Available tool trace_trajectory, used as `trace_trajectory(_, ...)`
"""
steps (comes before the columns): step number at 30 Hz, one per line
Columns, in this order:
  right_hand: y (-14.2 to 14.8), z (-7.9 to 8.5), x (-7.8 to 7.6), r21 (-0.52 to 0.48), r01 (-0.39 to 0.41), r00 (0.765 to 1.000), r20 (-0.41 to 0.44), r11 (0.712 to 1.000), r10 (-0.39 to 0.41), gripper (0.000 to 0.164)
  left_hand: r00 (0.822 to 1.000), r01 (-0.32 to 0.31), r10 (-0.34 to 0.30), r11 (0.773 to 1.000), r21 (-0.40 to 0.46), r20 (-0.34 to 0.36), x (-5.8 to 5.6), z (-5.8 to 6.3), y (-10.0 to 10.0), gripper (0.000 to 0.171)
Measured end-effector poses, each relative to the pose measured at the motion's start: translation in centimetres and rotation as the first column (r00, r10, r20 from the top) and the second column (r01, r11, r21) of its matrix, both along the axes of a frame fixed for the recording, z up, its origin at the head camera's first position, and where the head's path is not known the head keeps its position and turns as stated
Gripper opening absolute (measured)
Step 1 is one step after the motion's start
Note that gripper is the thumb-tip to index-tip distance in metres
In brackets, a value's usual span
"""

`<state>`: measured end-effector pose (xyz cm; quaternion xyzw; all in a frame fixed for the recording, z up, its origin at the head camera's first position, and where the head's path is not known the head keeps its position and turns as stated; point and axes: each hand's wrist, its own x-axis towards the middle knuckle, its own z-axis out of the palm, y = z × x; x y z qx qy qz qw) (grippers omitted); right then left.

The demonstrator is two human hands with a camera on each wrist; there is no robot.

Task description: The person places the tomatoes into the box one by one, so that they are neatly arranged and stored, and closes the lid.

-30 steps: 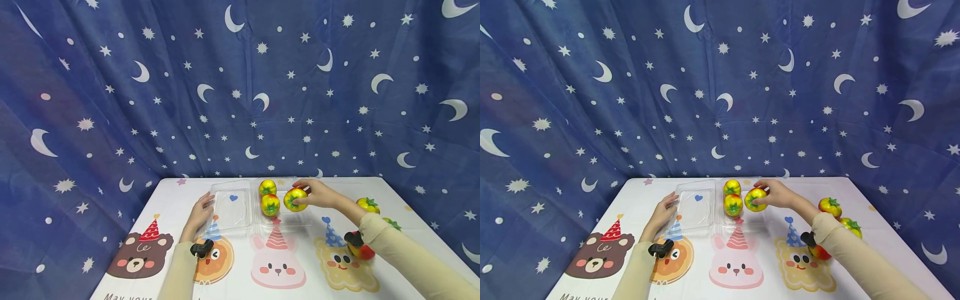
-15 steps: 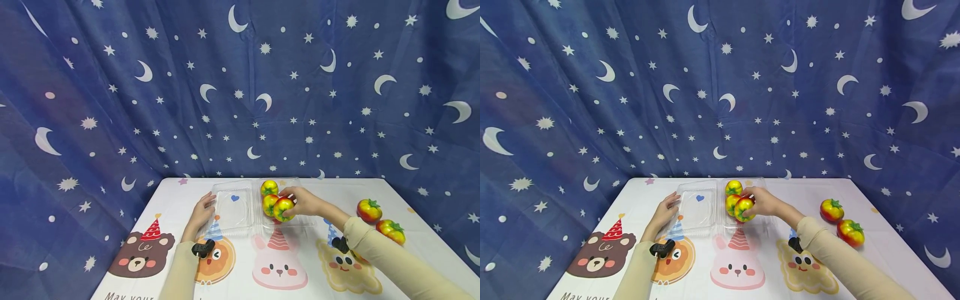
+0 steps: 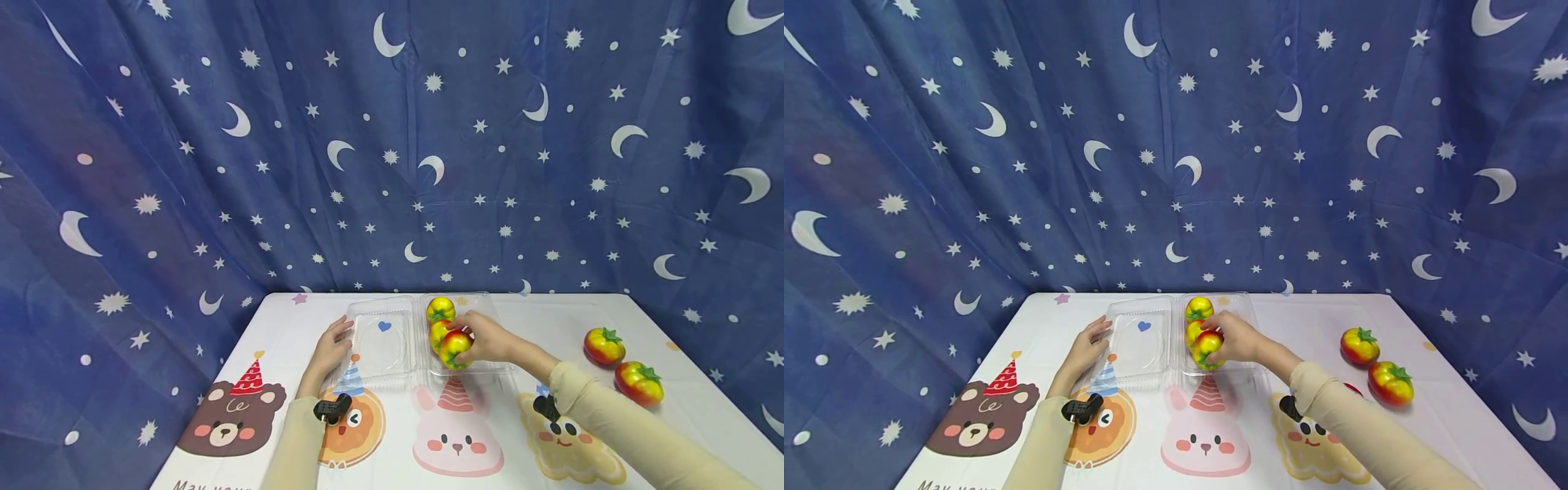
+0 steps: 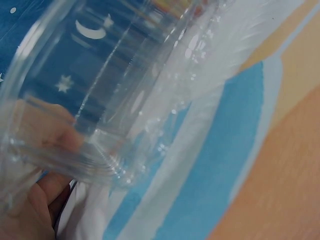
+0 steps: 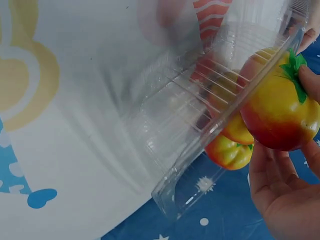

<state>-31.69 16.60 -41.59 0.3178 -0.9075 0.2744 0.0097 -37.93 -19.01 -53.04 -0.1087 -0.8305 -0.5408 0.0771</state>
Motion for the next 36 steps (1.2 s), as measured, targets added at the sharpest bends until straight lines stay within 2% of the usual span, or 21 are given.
trace_trajectory(11,-0.8,-1.7,0.2,-0.018,0.011,0.998,-0.064,1.000,-0.013,0.049,1.000,-0.002,0.002,1.000,0.001,0.006,0.1,-0.2,0.0,0.048)
trace_trajectory(23,-1.1,-2.3,0.2,-0.033,0.021,0.998,-0.056,0.999,-0.023,0.045,1.000,0.016,-0.016,1.000,0.002,-0.001,-0.1,-0.1,-0.3,0.050)
trace_trajectory(30,-1.1,-2.3,0.3,-0.079,0.005,0.999,-0.048,0.997,-0.008,0.030,0.999,0.019,-0.019,1.000,0.002,-0.027,0.0,0.0,-0.3,0.050)
trace_trajectory(36,-1.4,-2.3,0.3,-0.084,0.030,0.999,-0.017,0.996,-0.032,0.032,1.000,0.016,-0.016,1.000,-0.006,-0.013,-0.1,0.0,-0.2,0.050)
